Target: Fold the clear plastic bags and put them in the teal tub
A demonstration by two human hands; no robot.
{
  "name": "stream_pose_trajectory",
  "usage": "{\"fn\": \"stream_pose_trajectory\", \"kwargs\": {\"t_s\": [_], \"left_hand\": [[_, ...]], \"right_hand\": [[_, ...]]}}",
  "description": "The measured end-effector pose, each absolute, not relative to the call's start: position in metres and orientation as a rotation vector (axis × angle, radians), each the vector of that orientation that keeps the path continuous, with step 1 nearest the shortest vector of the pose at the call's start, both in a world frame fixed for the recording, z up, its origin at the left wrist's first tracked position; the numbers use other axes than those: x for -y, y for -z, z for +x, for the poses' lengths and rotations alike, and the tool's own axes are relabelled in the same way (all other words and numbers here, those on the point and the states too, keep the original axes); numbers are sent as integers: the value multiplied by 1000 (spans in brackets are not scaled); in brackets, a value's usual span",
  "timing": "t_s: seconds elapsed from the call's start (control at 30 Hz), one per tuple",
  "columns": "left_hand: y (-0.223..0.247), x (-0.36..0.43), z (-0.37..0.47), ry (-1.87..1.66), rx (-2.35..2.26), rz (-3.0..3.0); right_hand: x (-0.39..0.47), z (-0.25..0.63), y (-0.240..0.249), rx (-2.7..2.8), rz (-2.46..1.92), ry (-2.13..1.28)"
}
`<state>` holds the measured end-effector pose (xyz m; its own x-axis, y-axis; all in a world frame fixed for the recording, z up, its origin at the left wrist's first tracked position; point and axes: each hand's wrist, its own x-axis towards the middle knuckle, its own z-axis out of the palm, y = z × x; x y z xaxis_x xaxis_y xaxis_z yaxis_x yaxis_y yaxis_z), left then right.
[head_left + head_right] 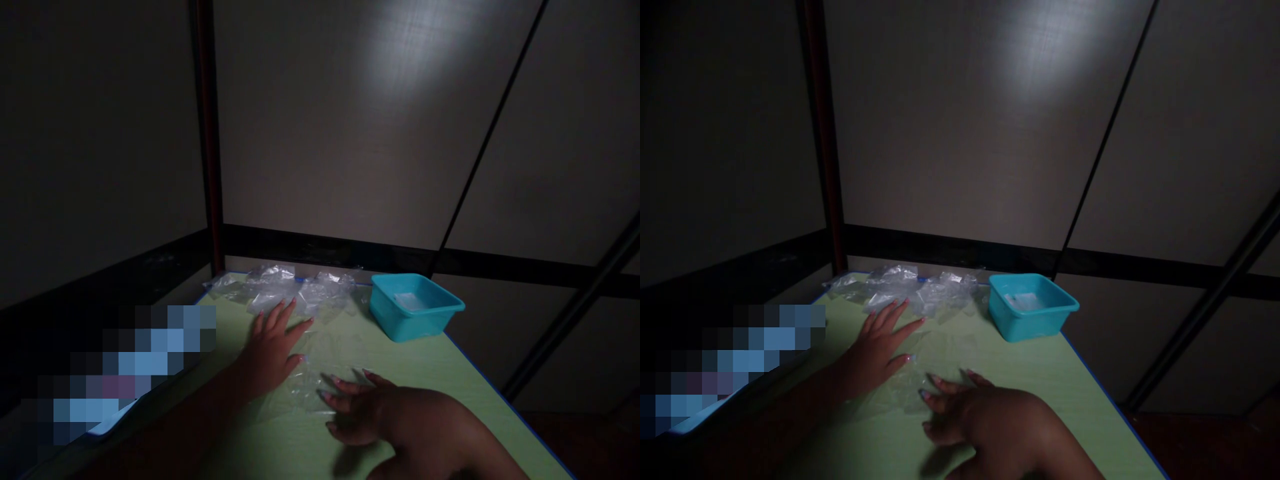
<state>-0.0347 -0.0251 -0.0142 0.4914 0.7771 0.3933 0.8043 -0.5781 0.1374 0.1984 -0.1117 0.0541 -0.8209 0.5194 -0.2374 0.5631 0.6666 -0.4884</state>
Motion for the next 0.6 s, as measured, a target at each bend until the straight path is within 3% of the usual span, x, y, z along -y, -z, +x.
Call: {"fn": "stream_pose_trajectory", "kwargs": {"t_s": [0.6], "left_hand": [[10,25,-37,730,1318,-2718]], "right_hand": [[105,194,-42,-2802,895,881]]}}
